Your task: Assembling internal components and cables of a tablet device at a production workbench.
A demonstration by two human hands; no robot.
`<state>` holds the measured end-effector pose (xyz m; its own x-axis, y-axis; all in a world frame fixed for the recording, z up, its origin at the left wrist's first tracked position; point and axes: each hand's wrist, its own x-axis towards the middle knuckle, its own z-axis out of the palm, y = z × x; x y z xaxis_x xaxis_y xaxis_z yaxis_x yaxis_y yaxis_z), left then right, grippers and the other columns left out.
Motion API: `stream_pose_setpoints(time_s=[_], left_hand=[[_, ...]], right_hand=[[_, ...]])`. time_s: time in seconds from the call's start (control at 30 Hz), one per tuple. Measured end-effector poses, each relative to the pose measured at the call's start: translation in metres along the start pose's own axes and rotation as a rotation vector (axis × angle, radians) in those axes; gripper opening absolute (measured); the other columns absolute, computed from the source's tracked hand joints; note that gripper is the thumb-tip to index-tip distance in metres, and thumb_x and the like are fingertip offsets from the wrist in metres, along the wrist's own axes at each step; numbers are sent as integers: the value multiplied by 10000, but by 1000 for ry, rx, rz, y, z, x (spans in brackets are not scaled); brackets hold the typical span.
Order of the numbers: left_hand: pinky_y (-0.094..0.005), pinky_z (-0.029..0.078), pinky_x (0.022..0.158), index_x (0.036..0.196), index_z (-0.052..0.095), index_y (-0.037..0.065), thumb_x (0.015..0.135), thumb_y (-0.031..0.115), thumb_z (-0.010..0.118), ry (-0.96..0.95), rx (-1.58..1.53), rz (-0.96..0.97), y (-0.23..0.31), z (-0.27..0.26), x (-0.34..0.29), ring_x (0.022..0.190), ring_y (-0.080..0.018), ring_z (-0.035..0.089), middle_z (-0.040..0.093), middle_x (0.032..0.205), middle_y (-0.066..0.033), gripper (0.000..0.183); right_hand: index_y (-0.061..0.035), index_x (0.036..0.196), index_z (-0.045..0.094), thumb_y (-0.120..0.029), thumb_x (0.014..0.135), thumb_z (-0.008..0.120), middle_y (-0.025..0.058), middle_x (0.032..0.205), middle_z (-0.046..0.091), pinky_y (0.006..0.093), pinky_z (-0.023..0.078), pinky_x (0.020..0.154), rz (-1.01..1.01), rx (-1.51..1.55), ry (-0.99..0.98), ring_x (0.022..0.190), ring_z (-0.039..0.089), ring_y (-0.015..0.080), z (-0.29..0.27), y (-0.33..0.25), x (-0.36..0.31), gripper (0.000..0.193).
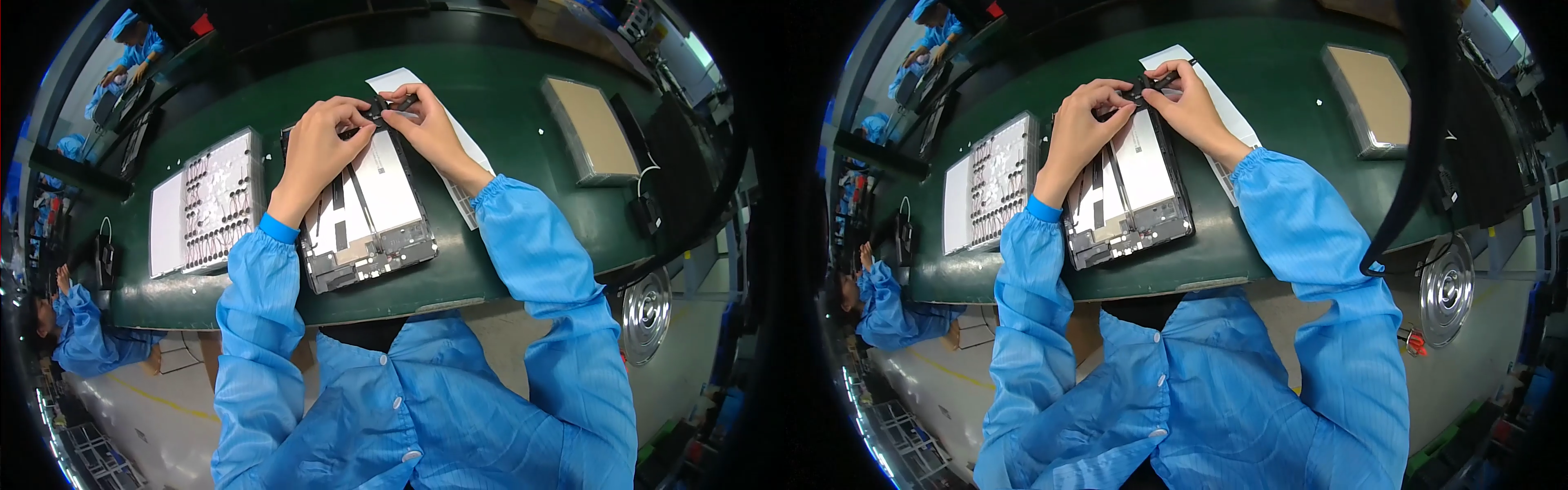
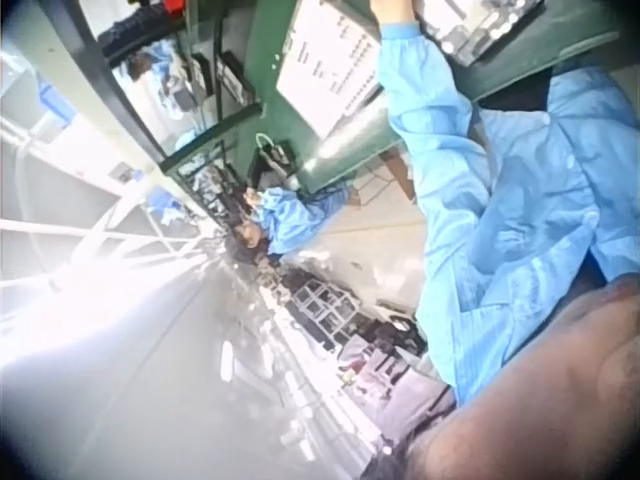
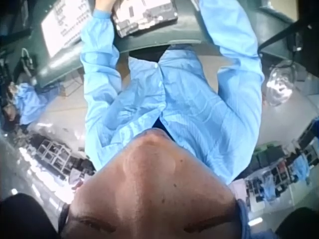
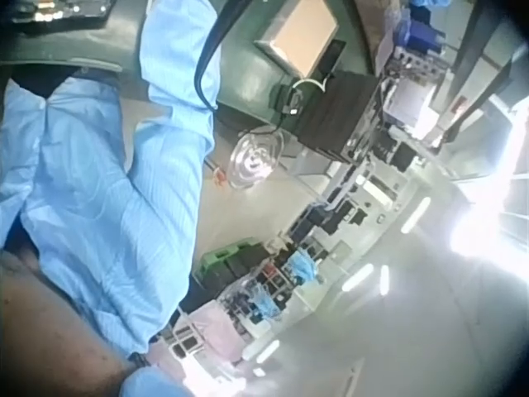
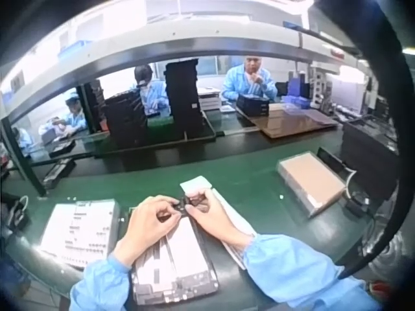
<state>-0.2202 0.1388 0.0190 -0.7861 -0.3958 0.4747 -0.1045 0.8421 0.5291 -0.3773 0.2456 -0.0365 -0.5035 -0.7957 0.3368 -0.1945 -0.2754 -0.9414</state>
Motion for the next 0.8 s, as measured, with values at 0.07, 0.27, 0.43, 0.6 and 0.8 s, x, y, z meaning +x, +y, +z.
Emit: stream_pose_setpoints(time_s=[0.07, 0.27, 0.43, 0.6, 0.8], left_hand=[[-338, 534, 791, 773, 697, 28, 816, 171, 721, 14, 8, 9, -3, 2, -2, 908, -224, 654, 723, 1059, -30, 152], [-342, 538, 800, 824, 743, 38, 809, 184, 736, 38, 7, 62, -8, 1, -4, 927, -236, 663, 722, 1069, -42, 146], [-326, 553, 772, 865, 759, 27, 814, 178, 737, -9, -121, -43, -8, -4, -4, 854, -234, 693, 716, 1090, -72, 161], [-304, 557, 775, 867, 753, 14, 823, 172, 718, -15, -169, -77, -14, -6, -3, 821, -207, 701, 702, 1104, -80, 167], [-262, 526, 700, 888, 707, -29, 844, 128, 720, -24, -182, -22, -17, 0, -2, 753, -140, 654, 669, 1132, -88, 163]], right_hand=[[-51, 1139, 502, -116, 878, 718, 88, 1237, 590, 347, 481, 954, 9, 8, -7, 1104, 587, 196, 3, 0, -1, 345], [-75, 1234, 413, -158, 824, 768, 172, 1244, 546, 340, 423, 994, 215, 81, -106, 1141, 543, 234, 0, -8, 6, 549], [-64, 1225, 432, -176, 758, 811, 150, 1136, 594, 338, 408, 969, 378, -116, -215, 1076, 572, 242, -11, -35, 30, 612], [-120, 1202, 459, -222, 773, 791, 145, 1043, 639, 434, 311, 1009, 370, -336, -351, 1099, 573, 277, -12, -44, 40, 552], [-98, 1217, 482, -211, 707, 845, 157, 1134, 644, 372, 412, 949, 352, -420, -443, 1083, 597, 300, -20, -38, 56, 636]])
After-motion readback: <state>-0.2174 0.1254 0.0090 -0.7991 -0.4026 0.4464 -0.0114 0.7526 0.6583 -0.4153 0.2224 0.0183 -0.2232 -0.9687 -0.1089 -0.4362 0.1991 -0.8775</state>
